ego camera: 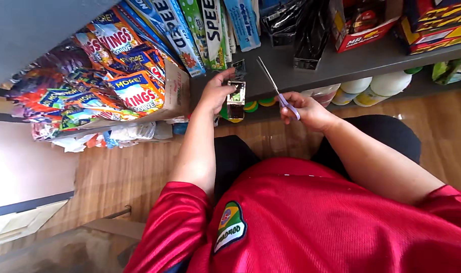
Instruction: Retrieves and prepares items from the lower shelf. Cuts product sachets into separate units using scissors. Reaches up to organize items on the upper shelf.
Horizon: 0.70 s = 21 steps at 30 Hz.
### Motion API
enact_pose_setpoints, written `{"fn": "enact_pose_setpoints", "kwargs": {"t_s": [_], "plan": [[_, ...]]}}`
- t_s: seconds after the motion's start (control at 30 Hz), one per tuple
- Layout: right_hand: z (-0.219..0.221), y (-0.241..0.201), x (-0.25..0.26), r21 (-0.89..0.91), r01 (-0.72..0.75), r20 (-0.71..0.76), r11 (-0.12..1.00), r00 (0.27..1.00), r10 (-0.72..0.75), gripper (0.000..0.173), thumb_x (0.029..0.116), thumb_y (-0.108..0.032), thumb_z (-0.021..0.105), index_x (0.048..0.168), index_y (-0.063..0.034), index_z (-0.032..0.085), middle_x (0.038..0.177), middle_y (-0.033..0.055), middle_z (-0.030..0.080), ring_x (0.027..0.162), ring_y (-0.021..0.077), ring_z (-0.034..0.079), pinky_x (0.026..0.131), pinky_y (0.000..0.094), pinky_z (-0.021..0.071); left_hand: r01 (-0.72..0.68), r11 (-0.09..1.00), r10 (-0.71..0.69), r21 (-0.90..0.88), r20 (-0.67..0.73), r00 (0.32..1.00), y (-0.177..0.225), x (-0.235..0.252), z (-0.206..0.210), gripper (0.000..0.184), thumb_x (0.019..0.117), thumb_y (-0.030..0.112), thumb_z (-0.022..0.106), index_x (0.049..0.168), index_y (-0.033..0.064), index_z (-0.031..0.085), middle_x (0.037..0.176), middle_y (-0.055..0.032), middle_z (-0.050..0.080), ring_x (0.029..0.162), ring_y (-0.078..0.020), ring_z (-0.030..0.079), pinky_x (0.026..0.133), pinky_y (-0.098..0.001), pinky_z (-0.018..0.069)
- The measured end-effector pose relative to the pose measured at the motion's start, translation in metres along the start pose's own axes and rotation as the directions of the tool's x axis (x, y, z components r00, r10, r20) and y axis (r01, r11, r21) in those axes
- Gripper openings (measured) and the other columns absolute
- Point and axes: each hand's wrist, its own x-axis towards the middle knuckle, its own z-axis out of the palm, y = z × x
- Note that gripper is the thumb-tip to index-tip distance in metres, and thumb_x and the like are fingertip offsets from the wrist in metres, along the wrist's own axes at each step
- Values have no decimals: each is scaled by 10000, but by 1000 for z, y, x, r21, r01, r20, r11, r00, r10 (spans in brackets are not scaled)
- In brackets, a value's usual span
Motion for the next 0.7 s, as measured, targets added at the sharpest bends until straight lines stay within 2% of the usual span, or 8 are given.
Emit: {"fn": "enact_pose_setpoints", "kwargs": {"t_s": [0.07, 0.2, 0.23, 0.3, 0.37, 0.47, 0.6, 0.7], "plan": [[1, 1, 1, 1, 0, -12, 1000, 1000, 0, 427, 922, -129, 651, 1324, -35, 541, 902, -16, 667, 736, 60, 650, 689, 241, 578, -3, 998, 8, 69, -80, 997, 1, 7, -3, 678, 884, -30, 631, 1525, 92, 448, 1502, -165, 478, 1341, -256, 500, 1052, -443, 465], [6, 5, 1, -10, 2, -41, 1000, 999, -3, 467, 911, -116, 681, 1343, -27, 530, 895, 0, 674, 732, 63, 650, 692, 240, 577, -27, 995, 48, 100, -212, 976, -1, 2, 4, 820, 860, 6, 664, 1595, 147, 330, 1498, -161, 483, 1312, -266, 532, 1004, -440, 510], [8, 6, 0, -25, 15, -53, 1000, 998, -16, 480, 912, -114, 687, 1354, -20, 523, 903, 6, 679, 743, 65, 654, 701, 242, 579, -48, 993, 70, 107, -213, 975, 1, -5, 10, 829, 868, 10, 669, 1603, 152, 313, 1510, -156, 472, 1257, -249, 569, 957, -409, 534], [13, 10, 1, -50, 62, -88, 997, 994, -66, 507, 905, -104, 696, 1366, -5, 511, 921, 8, 684, 765, 56, 660, 722, 236, 580, -109, 988, 127, 114, -165, 978, 9, -22, 24, 817, 884, -15, 670, 1598, 133, 302, 1522, -147, 452, 1017, -179, 638, 799, -328, 556], [19, 13, 1, -44, 106, -125, 993, 986, -111, 536, 896, -84, 706, 1381, 10, 497, 966, 26, 690, 825, 70, 680, 777, 253, 593, -191, 978, 197, 78, -83, 977, 19, -38, 40, 817, 882, -51, 666, 1593, 108, 296, 1527, -133, 445, 830, -103, 638, 694, -264, 553], [24, 13, 1, -4, 158, -156, 987, 975, -156, 536, 872, -34, 726, 1362, 9, 514, 1009, 27, 713, 879, 58, 692, 821, 243, 592, -279, 960, 278, 8, 26, 960, 25, -53, 60, 792, 876, -74, 658, 1576, 69, 316, 1517, -138, 452, 752, -73, 622, 659, -244, 551], [26, 8, -1, 74, 158, -231, 985, 963, -138, 472, 850, 38, 724, 1288, -14, 556, 937, -8, 725, 787, 46, 692, 740, 238, 602, -307, 951, 308, -19, 87, 947, 22, -59, 77, 678, 910, -38, 655, 1533, 57, 406, 1468, -135, 502, 818, -76, 644, 711, -236, 564], [24, 4, -2, 167, 169, -330, 971, 938, -107, 468, 861, 27, 701, 1292, -31, 527, 917, -7, 717, 767, 68, 686, 724, 259, 598, -307, 945, 321, -114, 126, 939, 15, -62, 87, 739, 902, -42, 670, 1559, 21, 338, 1473, -160, 489, 1032, -143, 671, 860, -304, 595]]}}
